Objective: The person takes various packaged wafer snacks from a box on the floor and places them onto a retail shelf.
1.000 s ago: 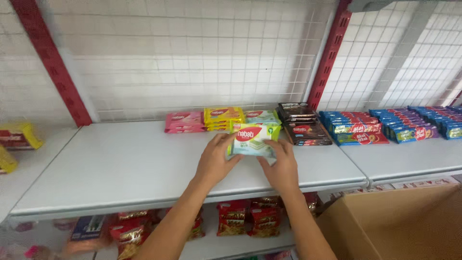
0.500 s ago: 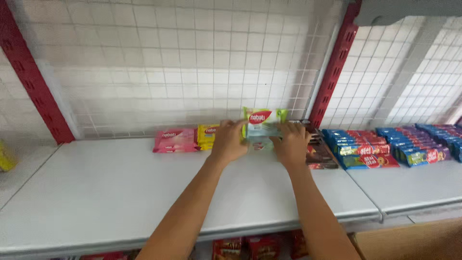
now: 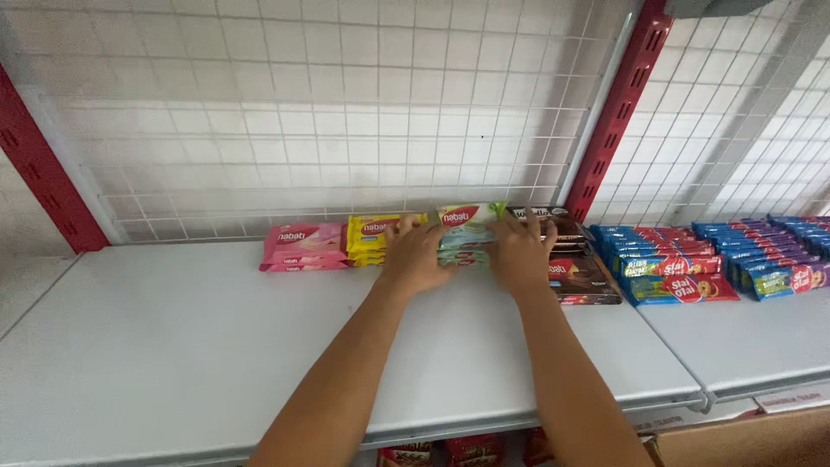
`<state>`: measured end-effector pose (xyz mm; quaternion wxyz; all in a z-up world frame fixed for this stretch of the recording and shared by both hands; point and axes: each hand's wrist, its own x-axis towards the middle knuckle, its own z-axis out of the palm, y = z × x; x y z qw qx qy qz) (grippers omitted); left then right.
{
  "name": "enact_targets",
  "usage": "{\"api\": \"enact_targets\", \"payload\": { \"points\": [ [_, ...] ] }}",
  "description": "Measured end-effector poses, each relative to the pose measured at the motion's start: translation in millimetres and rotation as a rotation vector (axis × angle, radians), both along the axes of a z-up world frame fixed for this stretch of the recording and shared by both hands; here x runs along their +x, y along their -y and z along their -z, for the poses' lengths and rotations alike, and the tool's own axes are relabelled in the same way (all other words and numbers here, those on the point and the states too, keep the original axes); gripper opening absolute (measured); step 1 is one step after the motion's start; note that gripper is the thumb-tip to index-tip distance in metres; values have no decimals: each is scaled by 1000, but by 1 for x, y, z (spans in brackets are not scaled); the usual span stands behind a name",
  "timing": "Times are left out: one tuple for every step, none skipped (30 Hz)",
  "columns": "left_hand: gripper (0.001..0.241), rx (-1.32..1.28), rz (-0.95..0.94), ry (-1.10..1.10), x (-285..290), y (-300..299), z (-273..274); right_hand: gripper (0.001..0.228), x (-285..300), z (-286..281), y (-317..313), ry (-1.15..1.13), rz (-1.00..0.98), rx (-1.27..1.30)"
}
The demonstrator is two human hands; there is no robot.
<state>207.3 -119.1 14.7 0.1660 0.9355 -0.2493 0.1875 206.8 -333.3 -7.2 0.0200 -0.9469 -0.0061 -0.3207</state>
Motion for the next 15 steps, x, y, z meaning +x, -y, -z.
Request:
{"api": "enact_targets", "payload": {
  "points": [
    [71,0,1,2,-1,0,-3,34,0,1,-1,2,1,0],
    [69,29,-2,-17,-3,-1,-5,30,0,2,-3,-1,19,-36],
    [67,59,-5,-37,-4,-2,-8,27,1,3,-6,-4,38,-71],
    [67,58,-7,-34,-9,-3,-13,27,-1,1,-6,-1,36,-72],
    [65,58,5,-58,-14,-5,-19,29,-2,0,-6,-45,54,-103],
    [64,58,17,-84,-20,-8,-23,32,-4,-1,-7,-91,71,-133],
    [64,57,14,-84,-19,-8,-23,32,-9,-7,-9,-90,68,-134],
    [64,44,35,-60,-18,-8,-22,33,-14,-11,-11,-86,12,-93],
    [65,32,56,-35,-18,-8,-20,33,-19,-16,-13,-81,-43,-52],
    [65,32,56,-36,-22,-9,-23,33,-14,-8,-11,-82,-43,-52],
    [62,58,44,-32,-26,-9,-26,29,-9,0,-8,8,-14,-115],
    [60,84,32,-27,-30,-10,-29,26,-4,7,-6,99,15,-177],
    [60,85,33,-26,-26,-9,-27,26,-13,-1,-13,100,16,-177],
    [62,71,36,-20,-23,-9,-24,30,-22,-9,-20,77,17,-143],
    [64,57,39,-15,-20,-8,-21,35,-31,-16,-27,53,18,-110]
  ]
}}
